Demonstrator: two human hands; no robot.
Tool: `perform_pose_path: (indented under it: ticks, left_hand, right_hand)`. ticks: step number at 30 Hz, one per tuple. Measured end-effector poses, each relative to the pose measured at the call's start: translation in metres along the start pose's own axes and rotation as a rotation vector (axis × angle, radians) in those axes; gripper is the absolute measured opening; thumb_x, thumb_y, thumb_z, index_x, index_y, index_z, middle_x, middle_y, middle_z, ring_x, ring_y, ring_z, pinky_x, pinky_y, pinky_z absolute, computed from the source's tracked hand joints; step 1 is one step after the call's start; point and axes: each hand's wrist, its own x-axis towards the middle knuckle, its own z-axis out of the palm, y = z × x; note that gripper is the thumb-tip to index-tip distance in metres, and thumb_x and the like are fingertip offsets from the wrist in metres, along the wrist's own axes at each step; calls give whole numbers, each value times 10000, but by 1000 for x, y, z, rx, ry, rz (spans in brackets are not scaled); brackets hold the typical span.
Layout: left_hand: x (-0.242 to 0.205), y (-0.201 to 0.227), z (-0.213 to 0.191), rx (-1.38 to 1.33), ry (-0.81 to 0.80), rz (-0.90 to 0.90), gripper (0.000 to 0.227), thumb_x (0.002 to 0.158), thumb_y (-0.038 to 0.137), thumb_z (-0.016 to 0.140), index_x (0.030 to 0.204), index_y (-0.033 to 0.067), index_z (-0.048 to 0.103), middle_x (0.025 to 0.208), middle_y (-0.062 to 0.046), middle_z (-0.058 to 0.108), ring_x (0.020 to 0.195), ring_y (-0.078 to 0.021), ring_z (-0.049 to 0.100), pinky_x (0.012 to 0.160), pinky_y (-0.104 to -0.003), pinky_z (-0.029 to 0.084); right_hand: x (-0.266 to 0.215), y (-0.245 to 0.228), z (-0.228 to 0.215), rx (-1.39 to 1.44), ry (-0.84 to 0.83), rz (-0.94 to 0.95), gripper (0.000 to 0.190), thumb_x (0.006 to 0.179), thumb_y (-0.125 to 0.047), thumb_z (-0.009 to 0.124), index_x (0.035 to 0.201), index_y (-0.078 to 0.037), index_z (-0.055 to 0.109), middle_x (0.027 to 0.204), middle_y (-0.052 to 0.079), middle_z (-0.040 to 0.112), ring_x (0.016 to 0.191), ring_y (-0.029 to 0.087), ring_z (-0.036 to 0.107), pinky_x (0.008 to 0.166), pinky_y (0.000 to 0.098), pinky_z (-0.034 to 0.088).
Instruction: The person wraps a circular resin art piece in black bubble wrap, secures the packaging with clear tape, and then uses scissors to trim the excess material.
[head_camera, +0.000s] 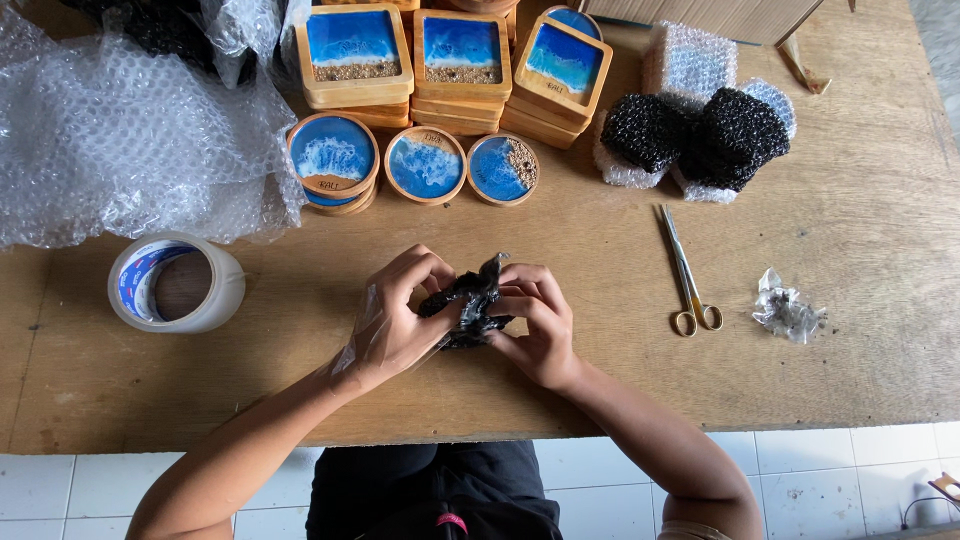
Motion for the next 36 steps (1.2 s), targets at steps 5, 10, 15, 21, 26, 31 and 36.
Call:
perform_pose_path:
  ticks: [5, 10, 15, 21, 26, 31, 36]
  left_hand:
    - [-1, -9, 0, -27, -14, -17, 104, 676, 78, 671, 735, 89, 586, 683, -78, 580, 595, -233, 615, 588, -330, 464]
    - [3, 0, -10, -41, -76, -106, 260, 765, 342, 626, 830, 90, 633, 754, -95, 624, 669, -251, 631, 616, -340, 474]
    - [5, 2, -10, 8, -79, -67, 326, 676, 262, 724, 897, 53, 608, 797, -125, 613, 747, -323, 636, 619, -372, 501]
    - [6, -1, -9, -30, -74, -38, 320, 650, 180, 759, 895, 35, 613, 783, -142, 605, 739, -323, 631, 611, -366, 528]
    - [3, -7, -7, -57, -121, -63, 267, 693, 106, 738, 935, 56, 637, 851, -105, 650, 771, -254, 645, 621, -316, 537]
    - [-3, -2, 0, -145, -123, -110, 370, 671, 101, 765, 990, 86, 577, 851, -81, 670, 779, -203, 654, 660, -299, 531]
    - [-4, 5, 1, -158, -130, -127, 360, 679, 84, 750, 951, 107, 515, 839, -74, 681, 759, -210, 673, 641, -295, 534]
  right_hand:
    - [4, -1, 0, -171, -23, -40, 145, 753, -74, 717, 868, -17, 651, 989, 202, 434, 780, 302, 595, 682, 410, 545]
    - [8, -1, -1, -179, -12, -6, 176, 742, -54, 722, 888, 10, 648, 1003, 189, 379, 821, 315, 598, 687, 415, 554]
    - [9, 0, -3, -107, -36, 15, 225, 884, -170, 538, 912, 16, 661, 1024, 192, 356, 865, 314, 580, 714, 425, 545]
    - [10, 2, -1, -198, 5, -5, 123, 749, 16, 700, 859, 3, 648, 992, 153, 362, 835, 276, 589, 667, 366, 554]
    - [3, 9, -7, 111, 9, 251, 386, 758, -78, 724, 964, -21, 403, 1027, 125, 409, 932, 207, 505, 807, 365, 456]
    - [24, 2, -13, 130, -75, 292, 360, 765, -127, 714, 1013, 33, 508, 918, 145, 531, 913, 251, 521, 820, 382, 418]
    - [34, -15, -14, 14, -123, 231, 124, 741, -92, 722, 813, -1, 678, 694, 88, 558, 726, 218, 523, 725, 350, 445]
